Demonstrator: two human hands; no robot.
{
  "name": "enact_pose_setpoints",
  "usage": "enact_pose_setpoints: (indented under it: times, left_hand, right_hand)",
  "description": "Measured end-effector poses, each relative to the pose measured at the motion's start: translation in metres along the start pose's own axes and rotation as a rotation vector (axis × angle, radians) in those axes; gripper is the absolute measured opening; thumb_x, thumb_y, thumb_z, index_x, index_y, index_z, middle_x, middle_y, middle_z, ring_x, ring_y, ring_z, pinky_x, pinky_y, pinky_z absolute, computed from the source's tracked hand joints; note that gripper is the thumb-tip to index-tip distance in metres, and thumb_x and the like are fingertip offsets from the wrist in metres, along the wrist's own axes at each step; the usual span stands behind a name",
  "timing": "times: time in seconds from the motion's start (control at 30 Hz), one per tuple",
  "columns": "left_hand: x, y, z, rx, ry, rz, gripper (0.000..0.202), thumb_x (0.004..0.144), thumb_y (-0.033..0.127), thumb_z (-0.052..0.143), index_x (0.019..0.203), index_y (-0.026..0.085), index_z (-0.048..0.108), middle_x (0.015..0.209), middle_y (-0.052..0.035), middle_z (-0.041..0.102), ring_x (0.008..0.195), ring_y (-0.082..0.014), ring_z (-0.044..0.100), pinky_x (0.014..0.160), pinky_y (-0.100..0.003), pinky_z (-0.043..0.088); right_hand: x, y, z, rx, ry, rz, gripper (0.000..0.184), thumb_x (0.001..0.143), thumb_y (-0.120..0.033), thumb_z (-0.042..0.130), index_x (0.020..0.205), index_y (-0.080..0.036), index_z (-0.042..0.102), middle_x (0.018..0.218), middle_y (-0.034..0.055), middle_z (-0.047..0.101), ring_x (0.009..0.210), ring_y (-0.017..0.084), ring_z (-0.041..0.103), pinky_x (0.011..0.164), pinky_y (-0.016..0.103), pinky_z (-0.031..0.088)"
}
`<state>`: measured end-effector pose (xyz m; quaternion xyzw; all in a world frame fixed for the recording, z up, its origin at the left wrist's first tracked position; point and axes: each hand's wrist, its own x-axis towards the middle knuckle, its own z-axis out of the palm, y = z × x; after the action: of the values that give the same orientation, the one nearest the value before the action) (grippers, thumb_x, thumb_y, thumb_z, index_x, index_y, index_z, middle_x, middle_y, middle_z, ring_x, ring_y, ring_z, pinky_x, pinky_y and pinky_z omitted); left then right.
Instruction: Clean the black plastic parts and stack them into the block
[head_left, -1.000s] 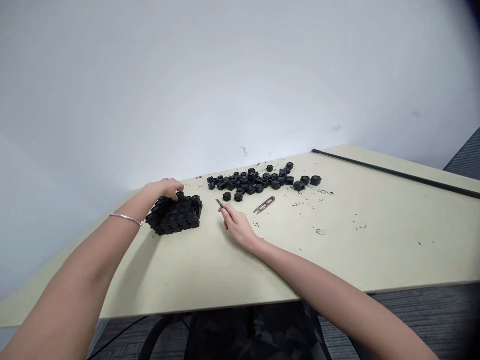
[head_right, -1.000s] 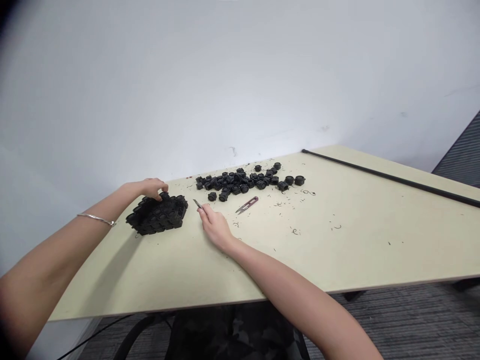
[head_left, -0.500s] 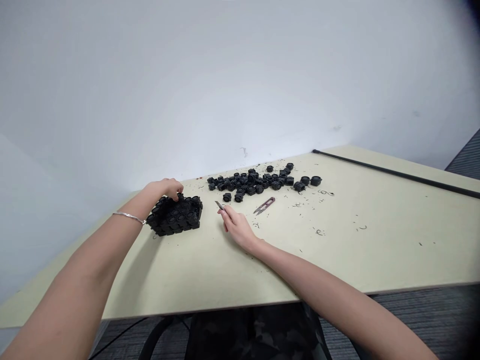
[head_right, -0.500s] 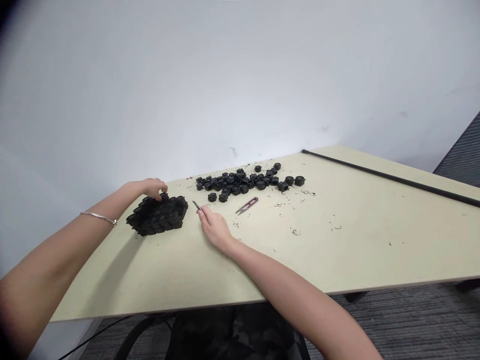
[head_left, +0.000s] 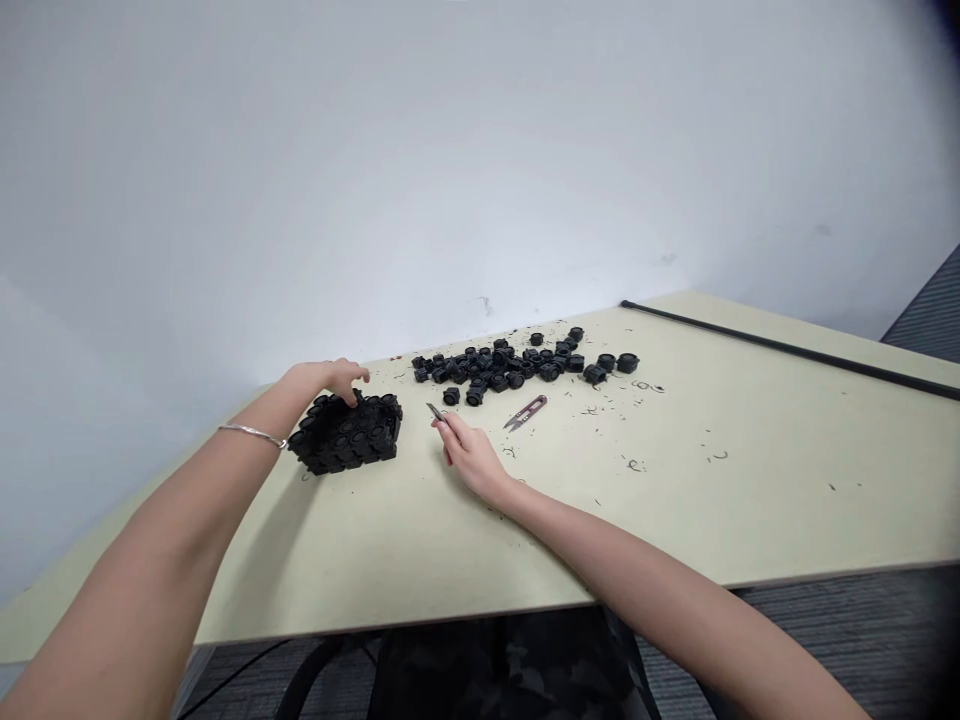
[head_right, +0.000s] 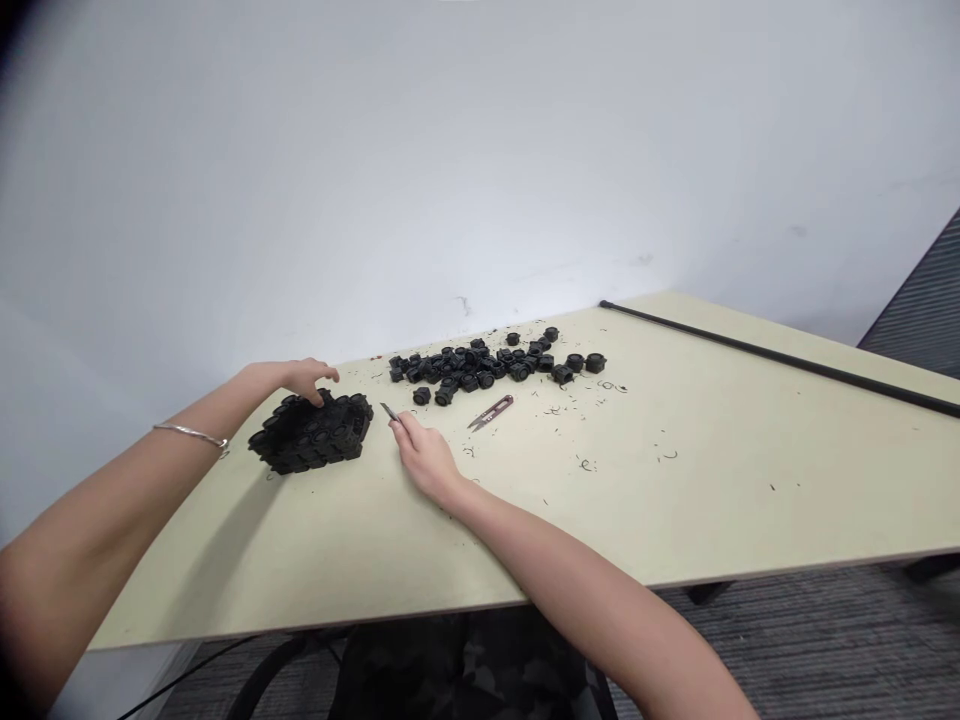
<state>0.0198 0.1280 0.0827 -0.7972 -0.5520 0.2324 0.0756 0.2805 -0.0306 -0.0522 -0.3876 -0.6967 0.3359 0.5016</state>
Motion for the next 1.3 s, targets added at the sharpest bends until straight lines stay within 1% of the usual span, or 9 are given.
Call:
enact_pose_setpoints:
  times: [0.2,0.33,0.47,0.6,0.77,0.87,0.93,1.1,1.3]
  left_hand:
    - [0.006,0.051,-0.016,-0.053,0.172,0.143,0.06,0.072,0.039,0.057,0.128,0.02,0.046,0.138,-0.0133,0.041,0.126,-0.0283,0.035,0.101,-0.038,0.03]
    - [0.023,0.098,-0.01,-0.18,0.18,0.304,0.056,0.075,0.032,0.054,0.129,0.021,0.043,0.136,-0.01,0.044,0.123,-0.0231,0.04,0.102,-0.032,0.03]
    - [0.04,0.136,0.008,-0.358,0.211,0.284,0.056,0.069,0.028,0.06,0.123,0.018,0.048,0.127,-0.0139,0.052,0.117,-0.0272,0.047,0.095,-0.033,0.036]
    - [0.048,0.152,0.022,-0.498,0.297,0.247,0.033,0.067,0.021,0.06,0.1,0.018,0.056,0.103,-0.0129,0.063,0.1,-0.0277,0.056,0.084,-0.034,0.042]
    - [0.032,0.162,0.03,-0.655,0.448,0.179,0.022,0.07,0.019,0.057,0.091,0.02,0.049,0.099,-0.0094,0.061,0.089,-0.0231,0.059,0.078,-0.035,0.046]
    - [0.005,0.181,0.036,-1.165,0.564,0.13,0.026,0.066,0.015,0.059,0.085,0.022,0.043,0.096,-0.0028,0.059,0.08,-0.0165,0.061,0.074,-0.032,0.05]
    - [-0.016,0.195,0.04,-1.609,0.543,0.137,0.032,0.059,0.007,0.06,0.08,0.021,0.041,0.099,-0.0012,0.058,0.081,-0.0146,0.062,0.074,-0.03,0.052]
    - [-0.054,0.212,0.049,-2.516,0.177,0.011,0.032,0.057,-0.005,0.051,0.081,0.017,0.048,0.094,-0.0075,0.063,0.086,-0.0148,0.066,0.085,-0.025,0.053]
    - [-0.059,0.21,0.06,-2.876,0.022,-0.041,0.021,0.077,0.008,0.048,0.097,0.008,0.055,0.094,-0.0157,0.066,0.093,-0.0204,0.066,0.084,-0.028,0.056]
  right_hand:
    - [0.003,0.001,-0.001,0.131,0.113,0.058,0.038,0.092,-0.048,0.027,0.101,-0.023,0.054,0.05,-0.0061,0.043,0.052,0.014,0.049,0.058,0.024,0.038]
    - [0.007,0.003,-0.003,0.215,0.17,0.108,0.036,0.091,-0.048,0.028,0.097,-0.023,0.052,0.049,-0.0065,0.042,0.049,0.013,0.047,0.053,0.023,0.036]
    - [0.009,0.005,-0.006,0.269,0.214,0.157,0.033,0.09,-0.047,0.03,0.092,-0.022,0.05,0.05,-0.0066,0.041,0.048,0.013,0.044,0.051,0.023,0.035]
    - [0.012,0.006,-0.007,0.269,0.231,0.196,0.034,0.09,-0.048,0.03,0.092,-0.021,0.05,0.049,-0.0069,0.041,0.046,0.013,0.043,0.051,0.024,0.036]
    - [0.013,0.011,-0.009,0.246,0.247,0.207,0.037,0.091,-0.048,0.024,0.093,-0.022,0.05,0.051,-0.0054,0.044,0.046,0.014,0.042,0.051,0.025,0.037]
    - [0.014,0.013,-0.011,0.225,0.247,0.199,0.041,0.091,-0.049,0.02,0.094,-0.021,0.051,0.055,-0.0032,0.047,0.046,0.014,0.041,0.051,0.026,0.036]
    - [0.015,0.015,-0.012,0.227,0.239,0.193,0.042,0.091,-0.05,0.021,0.095,-0.021,0.051,0.056,-0.0029,0.046,0.047,0.014,0.04,0.051,0.026,0.036]
    - [0.016,0.016,-0.011,0.256,0.201,0.176,0.041,0.09,-0.051,0.024,0.094,-0.021,0.05,0.056,-0.0034,0.046,0.047,0.013,0.04,0.051,0.026,0.035]
    - [0.014,0.015,-0.014,0.168,0.2,0.165,0.043,0.09,-0.052,0.023,0.095,-0.021,0.052,0.055,-0.0035,0.047,0.051,0.014,0.044,0.056,0.026,0.037]
